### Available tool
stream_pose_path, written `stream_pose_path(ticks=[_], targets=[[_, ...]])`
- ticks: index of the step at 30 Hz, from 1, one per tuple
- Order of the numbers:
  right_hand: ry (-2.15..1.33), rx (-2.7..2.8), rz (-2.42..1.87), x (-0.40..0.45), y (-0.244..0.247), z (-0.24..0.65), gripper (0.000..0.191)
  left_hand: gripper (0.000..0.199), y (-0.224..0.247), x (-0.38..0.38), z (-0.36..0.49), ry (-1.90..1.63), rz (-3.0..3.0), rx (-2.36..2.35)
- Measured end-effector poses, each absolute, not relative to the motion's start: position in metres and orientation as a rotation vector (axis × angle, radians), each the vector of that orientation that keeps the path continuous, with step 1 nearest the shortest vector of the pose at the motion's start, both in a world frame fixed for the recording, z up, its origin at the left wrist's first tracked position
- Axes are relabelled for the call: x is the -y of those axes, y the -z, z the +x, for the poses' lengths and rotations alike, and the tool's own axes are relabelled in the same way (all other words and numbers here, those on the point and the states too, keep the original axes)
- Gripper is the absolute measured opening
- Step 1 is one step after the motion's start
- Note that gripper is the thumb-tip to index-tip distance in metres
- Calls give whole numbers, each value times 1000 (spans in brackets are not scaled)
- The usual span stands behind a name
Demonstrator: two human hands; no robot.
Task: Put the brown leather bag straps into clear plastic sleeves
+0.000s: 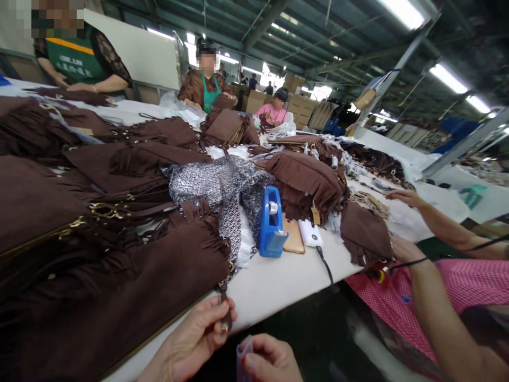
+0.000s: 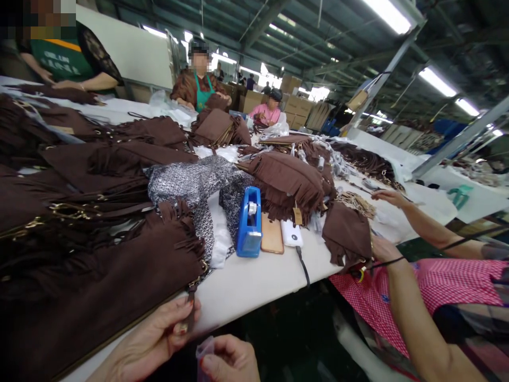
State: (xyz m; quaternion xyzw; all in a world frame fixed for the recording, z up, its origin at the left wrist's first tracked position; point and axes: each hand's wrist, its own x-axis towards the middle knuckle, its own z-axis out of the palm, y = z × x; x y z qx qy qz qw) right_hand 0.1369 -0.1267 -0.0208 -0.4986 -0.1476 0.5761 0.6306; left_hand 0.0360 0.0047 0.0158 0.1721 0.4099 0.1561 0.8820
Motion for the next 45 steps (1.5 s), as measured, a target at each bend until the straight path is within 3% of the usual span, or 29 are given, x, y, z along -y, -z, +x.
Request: stream_pose_path(ticks=[6, 27, 34, 37, 41, 45], targets=[[-1322, 403, -1325, 123, 17, 140, 40, 36, -16, 1, 45, -293, 546, -753], [-1338, 546, -1539, 113, 10, 149, 47, 28, -9, 11, 54, -384, 800, -921], [-1285, 466, -1590, 93, -1, 145, 50, 38, -12, 11, 52, -307, 796, -896], [-1289, 421, -1589, 89, -1, 146, 47, 42, -10, 9, 44, -293, 962, -974], [-1328, 405, -1571, 86, -2, 150, 39, 31, -7, 3, 30, -571, 1448, -1146], [-1334, 377, -1634, 77, -9, 154, 35, 34, -2, -3, 24, -666, 1642, -1122]])
